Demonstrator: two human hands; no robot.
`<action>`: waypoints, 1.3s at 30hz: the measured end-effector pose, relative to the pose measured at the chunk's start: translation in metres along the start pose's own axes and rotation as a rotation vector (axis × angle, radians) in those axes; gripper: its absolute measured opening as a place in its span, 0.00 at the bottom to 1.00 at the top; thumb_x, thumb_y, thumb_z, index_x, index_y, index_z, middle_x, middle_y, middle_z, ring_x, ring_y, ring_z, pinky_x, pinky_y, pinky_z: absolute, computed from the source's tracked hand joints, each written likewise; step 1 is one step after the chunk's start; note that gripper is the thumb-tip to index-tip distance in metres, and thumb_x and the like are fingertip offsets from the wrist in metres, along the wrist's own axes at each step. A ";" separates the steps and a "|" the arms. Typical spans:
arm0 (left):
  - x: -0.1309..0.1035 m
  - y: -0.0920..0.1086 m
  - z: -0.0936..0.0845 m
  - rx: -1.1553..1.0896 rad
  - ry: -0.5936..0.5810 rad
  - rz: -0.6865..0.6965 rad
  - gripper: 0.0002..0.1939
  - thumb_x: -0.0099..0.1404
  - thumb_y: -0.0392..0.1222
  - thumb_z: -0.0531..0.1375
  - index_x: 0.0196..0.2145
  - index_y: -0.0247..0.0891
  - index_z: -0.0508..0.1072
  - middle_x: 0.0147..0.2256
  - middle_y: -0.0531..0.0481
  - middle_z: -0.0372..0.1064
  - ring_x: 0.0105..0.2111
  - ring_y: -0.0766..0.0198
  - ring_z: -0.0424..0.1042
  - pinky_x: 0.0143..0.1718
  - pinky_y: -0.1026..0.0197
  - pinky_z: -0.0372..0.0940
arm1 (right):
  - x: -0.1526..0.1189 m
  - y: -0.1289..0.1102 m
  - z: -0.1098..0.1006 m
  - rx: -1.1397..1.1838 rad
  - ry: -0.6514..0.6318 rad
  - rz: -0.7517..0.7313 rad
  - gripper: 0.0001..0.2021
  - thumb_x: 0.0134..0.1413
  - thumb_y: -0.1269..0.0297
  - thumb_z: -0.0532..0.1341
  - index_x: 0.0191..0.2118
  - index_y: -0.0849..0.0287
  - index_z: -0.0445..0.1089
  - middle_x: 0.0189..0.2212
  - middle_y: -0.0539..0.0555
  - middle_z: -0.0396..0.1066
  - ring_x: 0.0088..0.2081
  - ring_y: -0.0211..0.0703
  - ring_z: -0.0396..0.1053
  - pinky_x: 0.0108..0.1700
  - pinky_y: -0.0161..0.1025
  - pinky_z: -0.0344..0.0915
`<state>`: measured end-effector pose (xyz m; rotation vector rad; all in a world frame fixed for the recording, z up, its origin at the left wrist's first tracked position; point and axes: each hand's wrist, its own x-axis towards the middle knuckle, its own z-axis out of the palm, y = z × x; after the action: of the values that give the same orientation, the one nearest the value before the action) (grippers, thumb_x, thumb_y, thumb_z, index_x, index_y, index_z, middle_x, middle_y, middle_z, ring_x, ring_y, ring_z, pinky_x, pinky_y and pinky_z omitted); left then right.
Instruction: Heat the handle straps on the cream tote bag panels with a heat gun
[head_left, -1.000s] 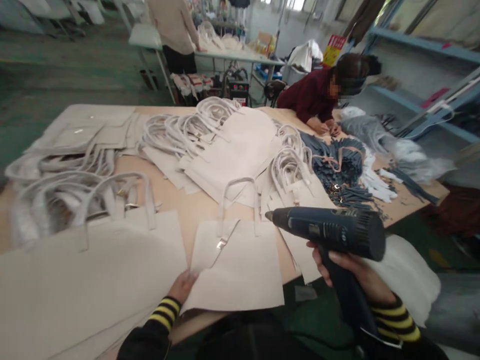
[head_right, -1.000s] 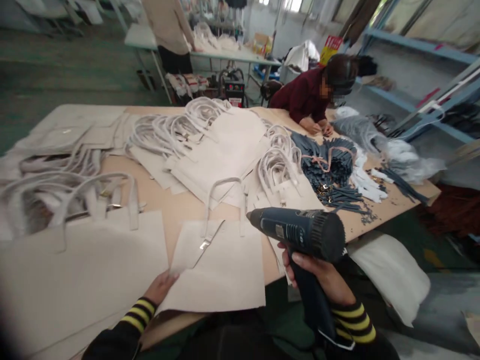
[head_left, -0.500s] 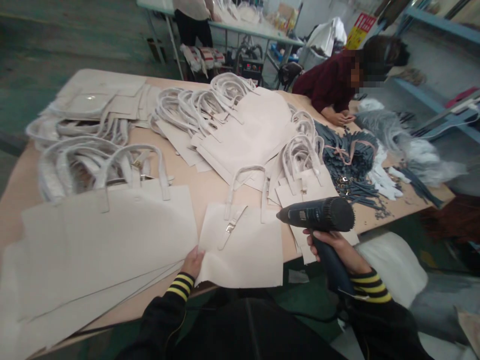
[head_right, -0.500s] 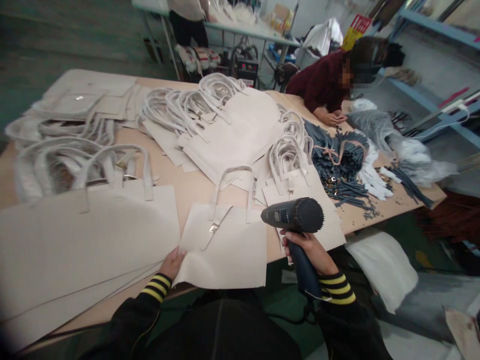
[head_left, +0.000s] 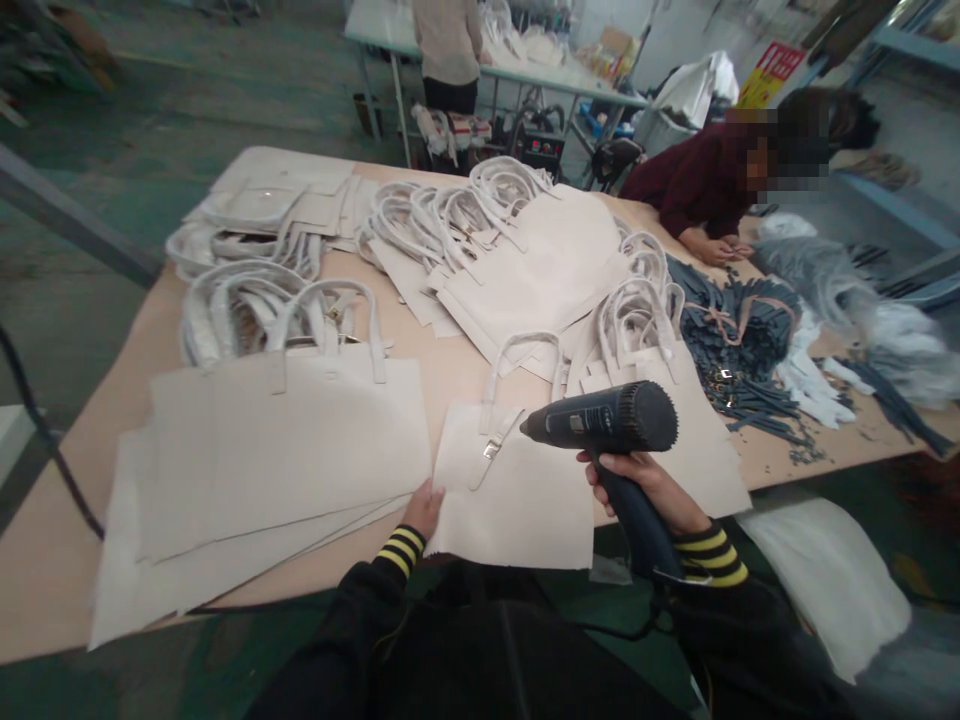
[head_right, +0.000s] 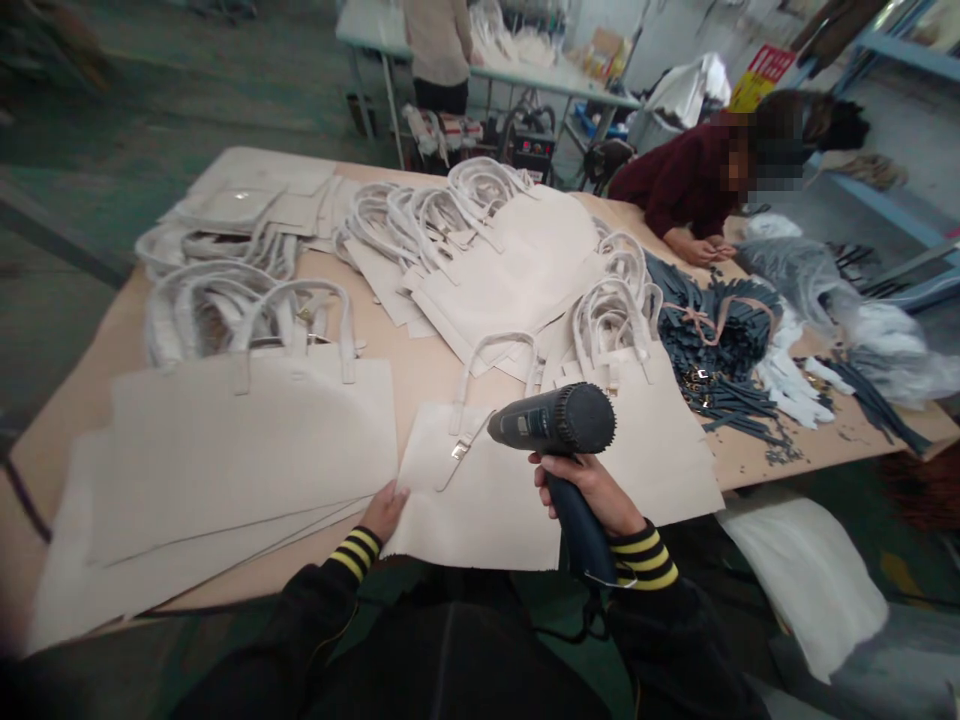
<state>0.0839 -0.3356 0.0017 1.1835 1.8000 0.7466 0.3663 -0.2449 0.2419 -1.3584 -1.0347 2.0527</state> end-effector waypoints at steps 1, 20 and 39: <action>-0.001 -0.001 0.002 0.014 0.011 -0.017 0.20 0.57 0.49 0.47 0.38 0.31 0.68 0.39 0.38 0.71 0.42 0.54 0.69 0.50 0.49 0.61 | 0.004 -0.002 0.006 0.011 -0.030 -0.008 0.12 0.50 0.62 0.62 0.38 0.64 0.67 0.27 0.53 0.66 0.24 0.37 0.64 0.21 0.31 0.64; -0.041 0.000 -0.013 0.018 0.011 -0.073 0.10 0.59 0.38 0.47 0.33 0.36 0.67 0.35 0.44 0.70 0.39 0.59 0.68 0.44 0.56 0.62 | 0.085 -0.013 0.092 -0.110 -0.158 -0.035 0.10 0.47 0.64 0.62 0.33 0.66 0.68 0.24 0.54 0.66 0.22 0.38 0.65 0.19 0.32 0.66; -0.011 0.018 -0.040 -0.359 -0.164 -0.383 0.11 0.63 0.42 0.48 0.29 0.31 0.63 0.26 0.45 0.69 0.21 0.71 0.67 0.21 0.71 0.60 | -0.071 0.084 0.085 -0.325 -0.385 0.242 0.14 0.50 0.54 0.62 0.32 0.63 0.68 0.23 0.54 0.66 0.24 0.41 0.64 0.28 0.38 0.62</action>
<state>0.0588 -0.3408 0.0388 0.6217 1.6068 0.6870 0.3189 -0.3756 0.2350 -1.3190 -1.4841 2.4751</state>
